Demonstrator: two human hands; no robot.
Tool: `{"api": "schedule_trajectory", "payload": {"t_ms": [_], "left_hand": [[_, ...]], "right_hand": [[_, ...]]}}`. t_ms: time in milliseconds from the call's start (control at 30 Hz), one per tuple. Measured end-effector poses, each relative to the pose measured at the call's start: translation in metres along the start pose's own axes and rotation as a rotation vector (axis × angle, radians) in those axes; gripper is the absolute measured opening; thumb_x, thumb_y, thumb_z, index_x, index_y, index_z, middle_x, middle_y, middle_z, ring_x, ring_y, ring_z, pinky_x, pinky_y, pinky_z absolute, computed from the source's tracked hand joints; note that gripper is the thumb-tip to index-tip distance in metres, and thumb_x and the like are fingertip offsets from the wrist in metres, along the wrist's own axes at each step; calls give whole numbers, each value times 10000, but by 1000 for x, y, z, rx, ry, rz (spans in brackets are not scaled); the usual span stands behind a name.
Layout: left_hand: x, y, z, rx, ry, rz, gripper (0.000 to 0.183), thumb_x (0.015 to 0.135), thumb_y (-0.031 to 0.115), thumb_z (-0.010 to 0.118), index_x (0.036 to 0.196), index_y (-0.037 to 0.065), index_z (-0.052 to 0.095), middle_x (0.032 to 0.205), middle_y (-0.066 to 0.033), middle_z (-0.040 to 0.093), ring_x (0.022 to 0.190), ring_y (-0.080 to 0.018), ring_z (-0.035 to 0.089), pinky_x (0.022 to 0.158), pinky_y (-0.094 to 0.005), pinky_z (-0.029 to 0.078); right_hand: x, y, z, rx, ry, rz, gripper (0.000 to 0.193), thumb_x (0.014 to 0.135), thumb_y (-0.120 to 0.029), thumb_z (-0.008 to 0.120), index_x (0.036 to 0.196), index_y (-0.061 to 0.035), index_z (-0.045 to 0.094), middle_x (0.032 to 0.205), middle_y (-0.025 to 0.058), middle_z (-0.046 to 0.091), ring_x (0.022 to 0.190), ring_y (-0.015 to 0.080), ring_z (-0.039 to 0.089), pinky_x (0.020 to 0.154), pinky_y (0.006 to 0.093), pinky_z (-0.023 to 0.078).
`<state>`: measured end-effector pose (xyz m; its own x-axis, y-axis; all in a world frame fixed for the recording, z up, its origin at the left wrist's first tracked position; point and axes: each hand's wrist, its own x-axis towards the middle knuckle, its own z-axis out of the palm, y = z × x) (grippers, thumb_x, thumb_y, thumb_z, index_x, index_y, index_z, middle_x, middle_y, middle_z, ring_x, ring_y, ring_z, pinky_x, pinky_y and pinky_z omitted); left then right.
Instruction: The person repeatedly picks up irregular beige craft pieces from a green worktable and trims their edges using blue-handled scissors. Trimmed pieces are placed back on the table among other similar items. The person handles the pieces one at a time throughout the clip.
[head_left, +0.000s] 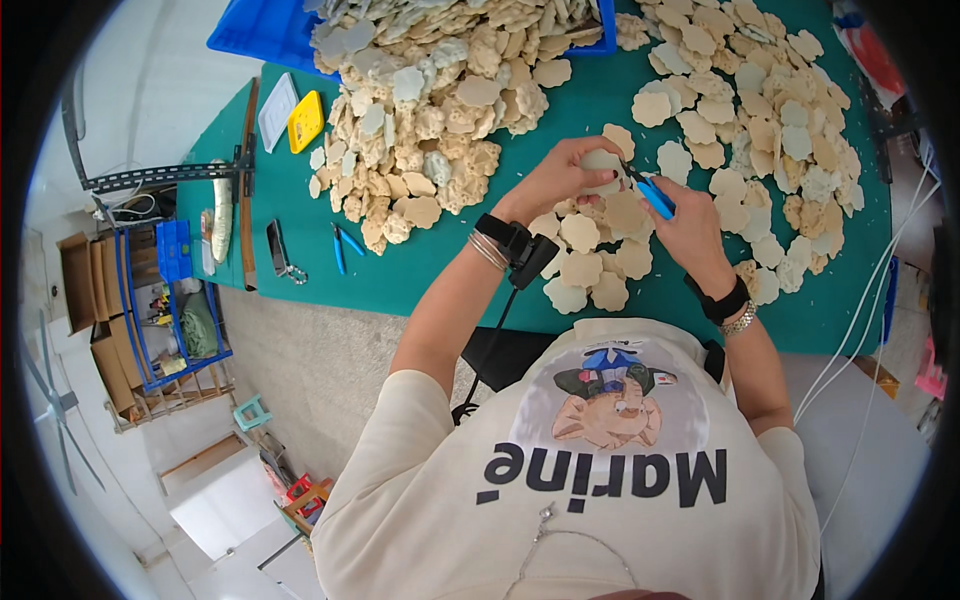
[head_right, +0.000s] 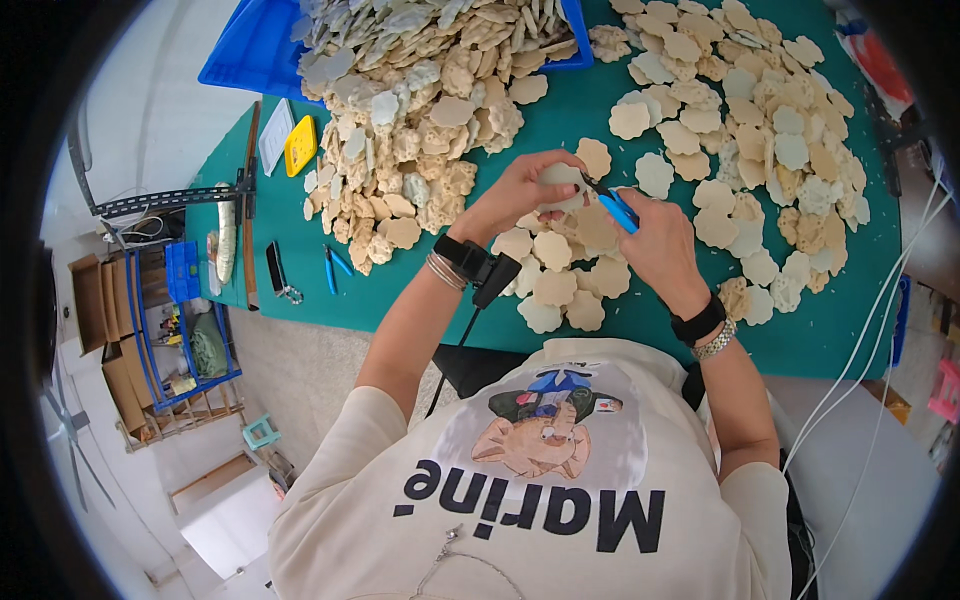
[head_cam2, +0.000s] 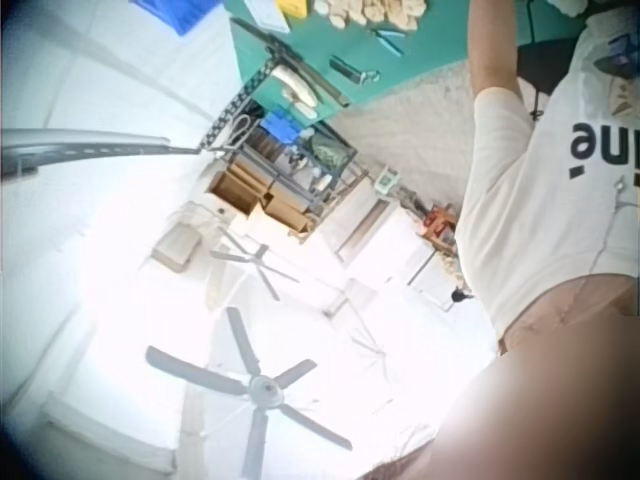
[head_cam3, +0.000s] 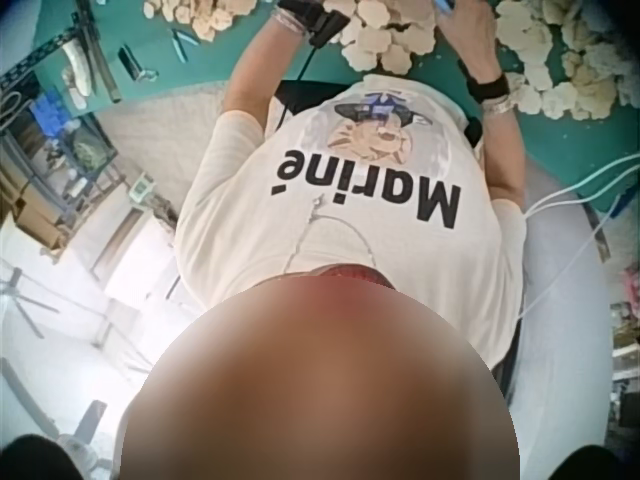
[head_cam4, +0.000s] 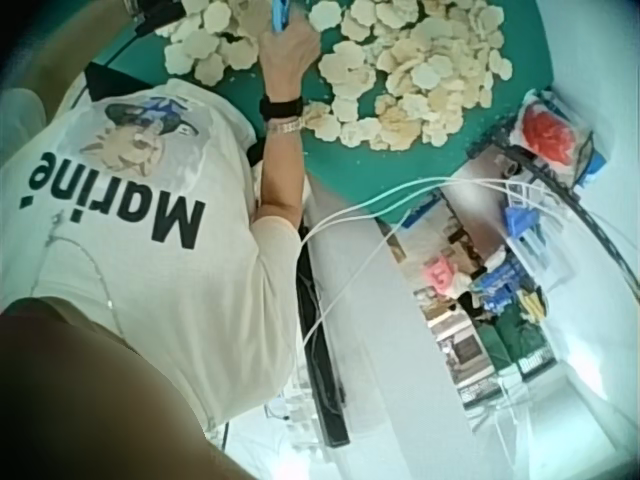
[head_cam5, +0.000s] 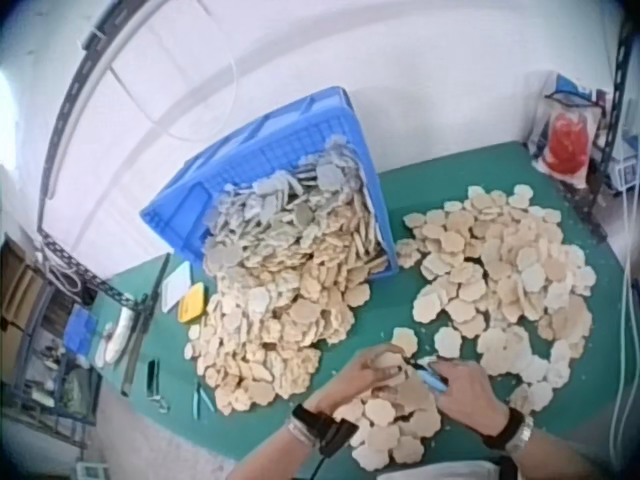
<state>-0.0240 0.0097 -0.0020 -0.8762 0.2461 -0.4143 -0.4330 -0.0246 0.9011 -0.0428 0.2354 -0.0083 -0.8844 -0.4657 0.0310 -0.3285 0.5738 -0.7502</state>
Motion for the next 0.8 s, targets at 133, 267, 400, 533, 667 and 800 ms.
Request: {"api": "schedule_trajectory", "payload": {"t_ms": [133,267,400,533,667,800], "left_hand": [[15,-12,4,138,-49,64,224,930,143,624,1125,38,655,936,-62,707,713,-153,634,581,-288,493],[46,-11,-20,657,-72,131,229,909,188,625,1063,49,722,986,-118,717,784,-280,672,694,-387,526],[91,-7,-61,1376,495,170,339,831,179,685,1135,27,684,1154,-124,687,1083,-312,615,895,-374,504],[113,-27,-70,1699,630,270,463,813,103,667,1235,-62,574,1422,-215,474,1290,-336,472,992,-404,451],[80,-58,-46,1593,492,350,455,812,39,639,1244,-76,557,1490,-216,404,1369,-345,408,1043,-417,430],[45,-54,-55,1274,211,307,380,809,-5,620,1188,-1,638,1429,-142,514,1335,-320,466,1028,-414,458]], "right_hand": [[3,12,2,90,29,122,302,842,-215,714,1086,-39,682,744,188,657,629,340,626,586,381,485],[10,36,-4,138,77,192,327,850,-228,726,1094,-15,679,711,170,640,575,279,584,570,343,466],[12,58,-9,141,90,253,328,858,-230,727,1090,-4,677,674,152,618,555,223,550,558,335,449],[16,63,-3,138,135,243,310,861,-225,729,1076,-6,681,633,133,586,538,189,530,537,321,434],[17,56,-4,169,53,287,309,868,-217,722,1097,-14,674,658,129,603,537,181,525,529,317,426],[16,44,-3,142,27,260,322,869,-213,721,1116,-14,666,698,138,628,546,188,530,541,317,437]]}}
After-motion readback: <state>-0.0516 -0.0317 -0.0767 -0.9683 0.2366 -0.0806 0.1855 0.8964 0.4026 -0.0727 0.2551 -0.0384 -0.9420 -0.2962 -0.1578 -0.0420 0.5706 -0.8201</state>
